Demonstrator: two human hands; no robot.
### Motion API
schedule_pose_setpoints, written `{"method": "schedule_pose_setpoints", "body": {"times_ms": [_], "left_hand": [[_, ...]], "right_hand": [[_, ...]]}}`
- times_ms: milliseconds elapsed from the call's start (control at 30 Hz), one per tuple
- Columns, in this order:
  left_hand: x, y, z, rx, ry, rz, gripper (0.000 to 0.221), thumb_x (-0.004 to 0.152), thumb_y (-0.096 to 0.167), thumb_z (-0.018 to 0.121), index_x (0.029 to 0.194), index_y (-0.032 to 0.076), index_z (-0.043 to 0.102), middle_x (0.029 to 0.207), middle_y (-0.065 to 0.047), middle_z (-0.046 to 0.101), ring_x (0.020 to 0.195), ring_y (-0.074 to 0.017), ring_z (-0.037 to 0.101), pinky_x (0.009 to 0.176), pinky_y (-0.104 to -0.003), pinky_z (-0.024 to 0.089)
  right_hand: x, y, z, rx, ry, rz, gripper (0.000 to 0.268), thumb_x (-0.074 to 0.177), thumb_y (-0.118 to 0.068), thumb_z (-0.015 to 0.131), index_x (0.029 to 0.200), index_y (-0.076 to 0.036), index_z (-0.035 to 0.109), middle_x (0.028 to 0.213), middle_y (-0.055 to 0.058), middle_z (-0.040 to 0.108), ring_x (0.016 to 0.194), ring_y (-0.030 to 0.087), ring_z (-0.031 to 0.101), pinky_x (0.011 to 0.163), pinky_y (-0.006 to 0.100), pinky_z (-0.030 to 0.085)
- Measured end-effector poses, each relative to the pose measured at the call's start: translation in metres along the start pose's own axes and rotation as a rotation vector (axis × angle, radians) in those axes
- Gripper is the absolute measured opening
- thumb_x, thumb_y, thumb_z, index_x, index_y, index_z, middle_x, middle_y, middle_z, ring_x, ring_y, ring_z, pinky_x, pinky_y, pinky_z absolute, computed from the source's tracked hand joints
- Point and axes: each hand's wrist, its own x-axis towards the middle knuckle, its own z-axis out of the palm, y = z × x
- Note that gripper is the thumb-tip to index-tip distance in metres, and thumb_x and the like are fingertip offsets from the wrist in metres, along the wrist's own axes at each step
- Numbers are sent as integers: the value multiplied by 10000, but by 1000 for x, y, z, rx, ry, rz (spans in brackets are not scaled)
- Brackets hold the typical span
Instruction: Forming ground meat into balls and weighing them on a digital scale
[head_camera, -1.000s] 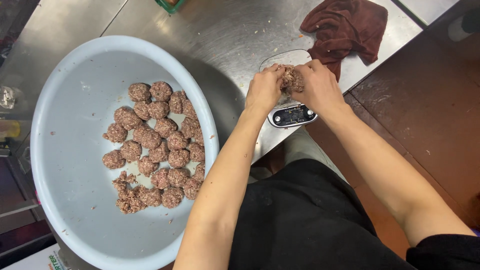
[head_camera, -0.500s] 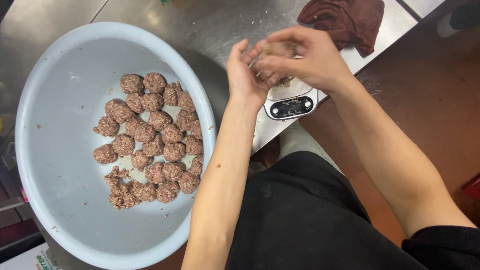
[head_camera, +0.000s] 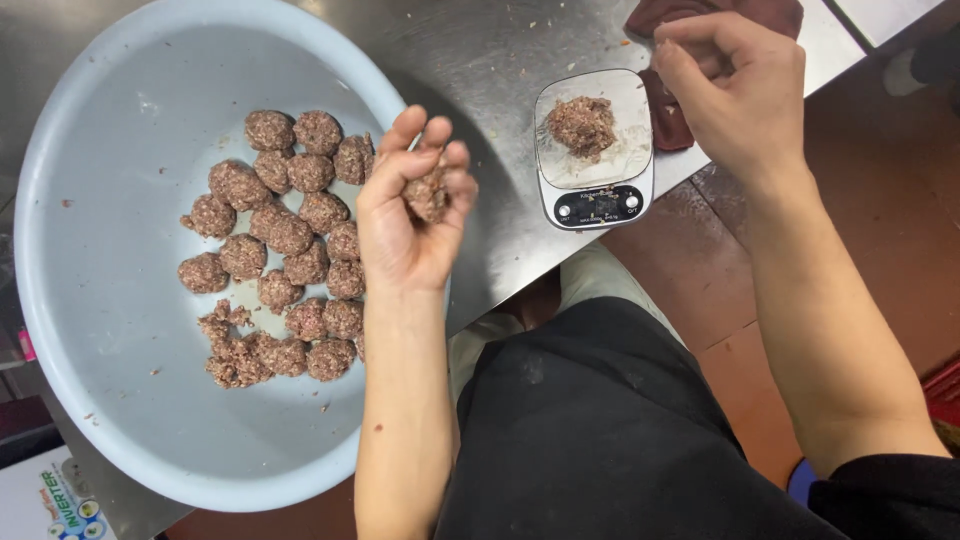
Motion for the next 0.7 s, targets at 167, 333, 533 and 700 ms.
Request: {"method": "schedule_pose_setpoints", "body": {"times_ms": [167, 333, 533, 700], "left_hand": [[-48, 46, -20, -32, 22, 79, 219, 718, -132, 533, 744, 40, 666, 681, -74, 631, 516, -116, 492, 356, -176, 354], [-98, 92, -55, -55, 105, 228, 183, 732, -34, 561, 751, 12, 737, 660, -104, 654, 517, -142, 529, 340, -186, 343], [-152, 123, -103, -87, 189, 356, 225, 760, 265, 652, 705, 58, 719, 534, -9, 540, 458, -87, 410, 339, -152, 250], [-180, 134, -152, -168, 364, 473, 346, 862, 328, 631, 567, 164, 707, 460, 77, 409, 403, -61, 332, 284, -163, 191]], "right_hand": [[-5, 13, 15, 28, 4, -8, 273, 1012, 72, 581, 1210, 6, 758, 1014, 102, 753, 835, 95, 616, 735, 213, 494], [-6, 20, 31, -22, 7, 41, 214, 1045, 47, 645, 1125, -58, 813, 935, 25, 748, 713, 36, 554, 652, 177, 444], [-5, 40, 49, -186, -68, -94, 98, 1101, -102, 770, 1032, -40, 801, 981, 64, 759, 828, 127, 666, 759, 286, 504], [-6, 50, 78, -383, -127, -207, 239, 1068, -217, 744, 1248, -67, 795, 1181, 91, 756, 1078, 347, 602, 857, 449, 484]]}}
